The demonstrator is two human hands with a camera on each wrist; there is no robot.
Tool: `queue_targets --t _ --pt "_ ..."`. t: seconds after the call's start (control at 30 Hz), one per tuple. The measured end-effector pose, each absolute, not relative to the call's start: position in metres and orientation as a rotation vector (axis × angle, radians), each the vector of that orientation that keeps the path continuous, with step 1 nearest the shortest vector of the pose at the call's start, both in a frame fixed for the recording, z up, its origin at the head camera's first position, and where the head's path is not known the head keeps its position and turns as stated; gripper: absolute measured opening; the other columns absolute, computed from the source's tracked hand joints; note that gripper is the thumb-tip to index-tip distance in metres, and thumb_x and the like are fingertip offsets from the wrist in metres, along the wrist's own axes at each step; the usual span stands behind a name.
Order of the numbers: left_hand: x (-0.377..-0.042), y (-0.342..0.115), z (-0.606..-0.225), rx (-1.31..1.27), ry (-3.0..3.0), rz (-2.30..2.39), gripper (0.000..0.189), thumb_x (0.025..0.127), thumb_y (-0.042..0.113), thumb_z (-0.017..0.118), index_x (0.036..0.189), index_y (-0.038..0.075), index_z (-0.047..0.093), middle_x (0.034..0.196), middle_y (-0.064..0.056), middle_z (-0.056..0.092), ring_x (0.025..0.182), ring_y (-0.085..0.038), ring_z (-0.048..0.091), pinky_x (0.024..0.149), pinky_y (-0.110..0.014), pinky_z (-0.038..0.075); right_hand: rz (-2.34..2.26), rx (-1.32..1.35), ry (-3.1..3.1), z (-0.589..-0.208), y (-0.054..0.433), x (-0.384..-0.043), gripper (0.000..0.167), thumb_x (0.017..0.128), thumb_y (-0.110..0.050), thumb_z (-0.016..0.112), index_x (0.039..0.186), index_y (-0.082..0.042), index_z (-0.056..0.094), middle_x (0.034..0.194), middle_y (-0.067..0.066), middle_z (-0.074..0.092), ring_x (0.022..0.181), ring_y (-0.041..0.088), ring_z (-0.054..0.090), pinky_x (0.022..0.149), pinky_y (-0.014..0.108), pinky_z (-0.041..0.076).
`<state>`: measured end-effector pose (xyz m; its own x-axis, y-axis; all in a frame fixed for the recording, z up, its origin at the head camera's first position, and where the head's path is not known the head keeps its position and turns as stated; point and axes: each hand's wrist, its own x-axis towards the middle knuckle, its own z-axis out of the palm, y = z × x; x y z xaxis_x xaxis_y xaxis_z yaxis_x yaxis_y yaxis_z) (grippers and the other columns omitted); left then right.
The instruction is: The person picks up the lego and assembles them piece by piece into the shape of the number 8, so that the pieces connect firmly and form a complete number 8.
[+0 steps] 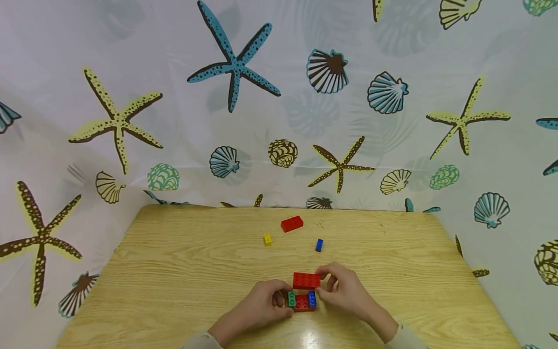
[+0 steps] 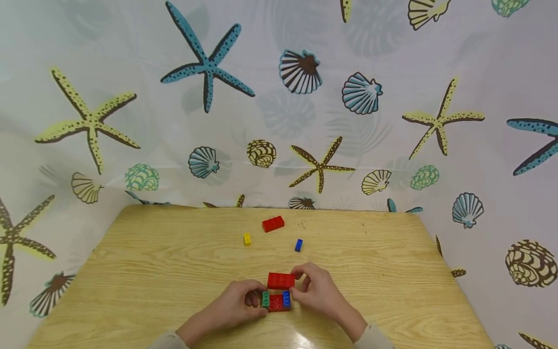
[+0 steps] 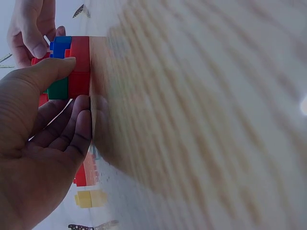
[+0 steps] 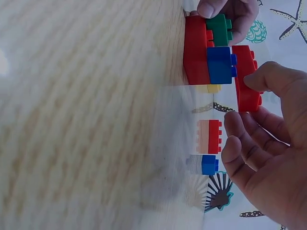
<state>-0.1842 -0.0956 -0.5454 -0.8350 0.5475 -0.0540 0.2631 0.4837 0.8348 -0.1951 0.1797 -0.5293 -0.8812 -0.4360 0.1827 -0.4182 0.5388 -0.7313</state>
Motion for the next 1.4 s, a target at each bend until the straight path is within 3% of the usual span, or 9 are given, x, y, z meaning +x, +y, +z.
queue_targets --t 0.63,0.97,1.4 --pt "-0.185 -0.096 -0.548 0.708 2.416 1.302 0.035 0.089 0.022 0.087 0.118 0.010 0.072 0.096 0.000 0.069 0.079 -0.005 0.060 0.069 -0.020 0.051 -1.356 -0.856 2.598 -0.530 0.180 -0.184 0.031 0.092 -0.014 0.080 0.122 -0.015 0.070 0.107 0.004 0.068 0.080 0.003 0.063 0.068 0.026 0.056" --pt "-0.185 -0.097 -0.548 0.730 2.409 1.304 0.031 0.088 0.022 0.087 0.114 0.014 0.072 0.093 0.001 0.069 0.077 -0.004 0.059 0.068 -0.021 0.050 -1.352 -0.837 2.555 -0.532 0.179 -0.182 0.030 0.094 -0.019 0.080 0.122 -0.018 0.070 0.109 0.003 0.068 0.082 0.011 0.066 0.069 0.025 0.056" --pt "-0.186 -0.097 -0.549 0.738 2.421 1.310 0.035 0.088 0.020 0.087 0.119 0.010 0.073 0.098 0.000 0.071 0.079 -0.004 0.062 0.069 -0.020 0.051 -1.304 -0.882 2.566 -0.530 0.180 -0.181 0.029 0.094 -0.019 0.078 0.122 -0.019 0.071 0.109 0.002 0.070 0.081 0.009 0.066 0.068 0.025 0.055"
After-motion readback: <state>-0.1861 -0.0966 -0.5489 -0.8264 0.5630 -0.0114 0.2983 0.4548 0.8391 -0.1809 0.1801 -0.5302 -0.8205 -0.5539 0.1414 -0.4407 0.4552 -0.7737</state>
